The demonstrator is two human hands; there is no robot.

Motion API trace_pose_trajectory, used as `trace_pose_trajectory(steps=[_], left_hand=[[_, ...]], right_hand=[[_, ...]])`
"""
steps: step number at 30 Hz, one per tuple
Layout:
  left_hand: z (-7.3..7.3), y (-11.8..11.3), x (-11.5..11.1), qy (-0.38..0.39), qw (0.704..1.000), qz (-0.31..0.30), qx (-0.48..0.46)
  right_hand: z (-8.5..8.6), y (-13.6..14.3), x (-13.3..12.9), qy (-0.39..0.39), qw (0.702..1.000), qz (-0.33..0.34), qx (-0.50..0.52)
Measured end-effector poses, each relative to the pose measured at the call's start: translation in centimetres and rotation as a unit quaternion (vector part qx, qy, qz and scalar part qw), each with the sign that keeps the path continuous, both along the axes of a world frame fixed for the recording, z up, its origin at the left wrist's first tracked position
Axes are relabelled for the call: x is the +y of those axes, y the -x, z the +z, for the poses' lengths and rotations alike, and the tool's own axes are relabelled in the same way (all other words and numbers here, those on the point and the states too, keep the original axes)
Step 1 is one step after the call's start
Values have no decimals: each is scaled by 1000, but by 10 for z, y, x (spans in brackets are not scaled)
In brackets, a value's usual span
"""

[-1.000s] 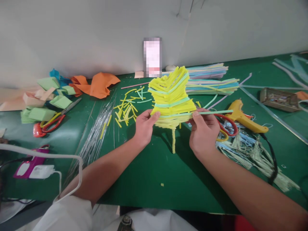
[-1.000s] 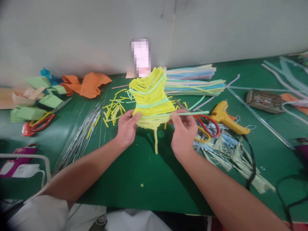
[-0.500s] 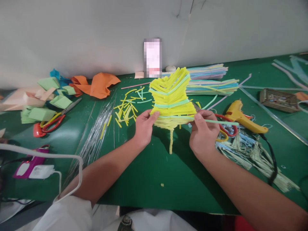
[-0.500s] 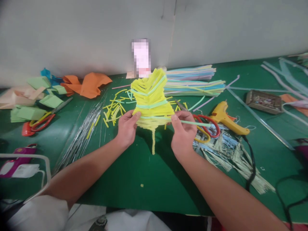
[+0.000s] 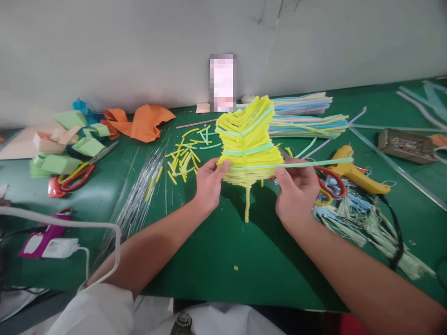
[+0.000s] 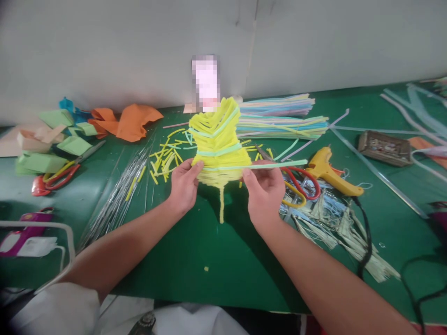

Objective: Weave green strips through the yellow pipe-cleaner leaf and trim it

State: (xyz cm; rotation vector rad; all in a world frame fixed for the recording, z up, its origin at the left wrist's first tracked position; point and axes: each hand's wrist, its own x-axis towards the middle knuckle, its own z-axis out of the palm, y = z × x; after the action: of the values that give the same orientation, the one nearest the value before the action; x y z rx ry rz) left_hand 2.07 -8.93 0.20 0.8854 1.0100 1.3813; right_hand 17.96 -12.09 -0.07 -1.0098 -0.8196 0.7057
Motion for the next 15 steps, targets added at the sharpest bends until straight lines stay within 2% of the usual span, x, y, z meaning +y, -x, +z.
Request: trace_pose_trajectory(steps=[4, 8, 15], left_hand=[[-2, 0, 0, -14, 1000, 1, 4], [-4, 0, 0, -24, 1000, -5, 11], [-5, 0, -1, -25, 1000, -14, 5]], right_hand=[[0, -2, 3, 22, 999, 3, 49], [1, -3, 6, 35, 991, 34, 122], [-1, -4, 8, 44, 983, 81, 159]])
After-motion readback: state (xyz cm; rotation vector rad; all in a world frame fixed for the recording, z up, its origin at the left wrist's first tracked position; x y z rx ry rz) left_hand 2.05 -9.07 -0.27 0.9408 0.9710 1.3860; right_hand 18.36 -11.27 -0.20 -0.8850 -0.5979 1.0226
